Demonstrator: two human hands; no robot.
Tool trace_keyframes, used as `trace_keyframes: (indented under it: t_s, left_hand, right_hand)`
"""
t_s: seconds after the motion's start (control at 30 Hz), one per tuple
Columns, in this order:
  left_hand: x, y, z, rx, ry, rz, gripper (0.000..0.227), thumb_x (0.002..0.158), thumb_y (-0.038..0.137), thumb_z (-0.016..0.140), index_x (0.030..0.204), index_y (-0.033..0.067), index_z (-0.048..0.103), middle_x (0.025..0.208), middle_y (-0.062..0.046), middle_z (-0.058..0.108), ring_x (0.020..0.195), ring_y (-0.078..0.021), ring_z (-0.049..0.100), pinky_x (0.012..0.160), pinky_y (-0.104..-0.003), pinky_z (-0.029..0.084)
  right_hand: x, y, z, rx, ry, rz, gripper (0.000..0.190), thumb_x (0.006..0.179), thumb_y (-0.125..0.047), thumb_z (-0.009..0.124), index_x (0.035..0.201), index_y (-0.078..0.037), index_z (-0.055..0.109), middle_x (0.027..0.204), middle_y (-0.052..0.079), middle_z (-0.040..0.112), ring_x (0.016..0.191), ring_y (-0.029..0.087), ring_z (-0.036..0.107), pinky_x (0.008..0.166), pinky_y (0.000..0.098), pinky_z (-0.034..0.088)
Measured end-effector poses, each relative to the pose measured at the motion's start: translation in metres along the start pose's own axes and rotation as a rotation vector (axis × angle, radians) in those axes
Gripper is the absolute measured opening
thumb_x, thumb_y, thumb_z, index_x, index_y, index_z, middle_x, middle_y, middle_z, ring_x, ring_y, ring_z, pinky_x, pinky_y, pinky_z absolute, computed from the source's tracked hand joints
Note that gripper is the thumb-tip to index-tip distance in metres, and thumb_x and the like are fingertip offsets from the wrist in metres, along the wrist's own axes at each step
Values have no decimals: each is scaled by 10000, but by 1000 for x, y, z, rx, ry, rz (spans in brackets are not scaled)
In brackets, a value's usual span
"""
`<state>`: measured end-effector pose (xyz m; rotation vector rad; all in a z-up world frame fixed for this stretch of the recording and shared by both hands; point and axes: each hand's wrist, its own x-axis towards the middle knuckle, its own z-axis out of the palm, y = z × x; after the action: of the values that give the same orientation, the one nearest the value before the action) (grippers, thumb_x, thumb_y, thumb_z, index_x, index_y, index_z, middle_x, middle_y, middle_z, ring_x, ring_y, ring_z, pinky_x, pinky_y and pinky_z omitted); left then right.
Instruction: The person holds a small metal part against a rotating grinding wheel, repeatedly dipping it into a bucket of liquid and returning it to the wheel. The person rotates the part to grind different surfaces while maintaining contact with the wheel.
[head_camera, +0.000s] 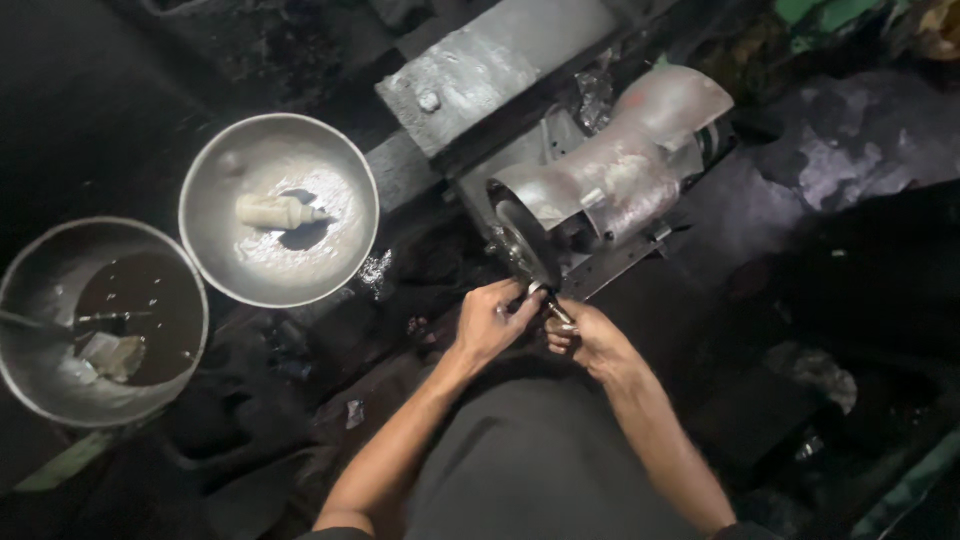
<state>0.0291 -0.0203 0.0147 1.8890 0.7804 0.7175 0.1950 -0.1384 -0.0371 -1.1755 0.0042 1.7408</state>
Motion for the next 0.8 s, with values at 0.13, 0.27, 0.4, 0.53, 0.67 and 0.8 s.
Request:
trace_keyframes:
  t_s: [0.13, 0.27, 0.4, 0.53, 0.67, 0.8]
  left_hand:
    - [-2, 15, -5, 9, -7, 40, 177, 883, 202, 803, 912, 33, 759, 811, -127, 714, 644, -276, 696, 578, -356, 539]
    - [-13, 22, -24, 119, 55, 344, 231, 864, 145, 804, 1063, 38, 754, 970, -109, 735, 822, -269, 723, 705, -349, 581]
    - [-26, 11, -33, -95, 9, 189, 285, 820, 96, 831, 1074, -3, 747, 971, -132, 735, 809, -242, 721, 695, -335, 572]
    - [-33, -11, -22, -186, 90, 211, 241, 873, 61, 793, 1080, -37, 718, 1043, -157, 733, 913, -246, 729, 793, -327, 581]
    - [-35, -29, -9, -303, 81, 47, 144, 923, 59, 763, 1017, -42, 722, 954, -139, 733, 793, -213, 699, 702, -296, 552]
    - [-33, -38, -6, -218, 36, -17, 154, 920, 106, 772, 968, -35, 731, 894, -135, 724, 698, -204, 673, 614, -306, 515]
  right_hand:
    - [-15, 1, 4, -188, 65, -65, 382, 1116, -304, 426, 786, -129, 505, 569, -65, 387, 511, 93, 382, 528, 298, 347]
    - [-31, 2, 17, -444, 160, -163, 358, 1079, -300, 425, 832, -97, 586, 625, -58, 502, 568, 91, 452, 557, 313, 378]
    - [-31, 7, 33, -443, 121, -170, 365, 1047, -297, 419, 874, -65, 643, 633, -48, 539, 574, 89, 462, 560, 317, 381]
    - [-15, 4, 38, 14, -33, 13, 398, 1072, -315, 406, 813, -53, 555, 524, -32, 397, 470, 115, 381, 512, 319, 366]
    - [0, 2, 30, -1, 13, 55, 344, 1071, -264, 401, 863, -51, 573, 514, -54, 369, 465, 102, 363, 508, 298, 347]
    - [9, 2, 19, 2, -21, 33, 306, 1077, -239, 404, 885, -55, 555, 520, -72, 356, 466, 93, 362, 515, 291, 355]
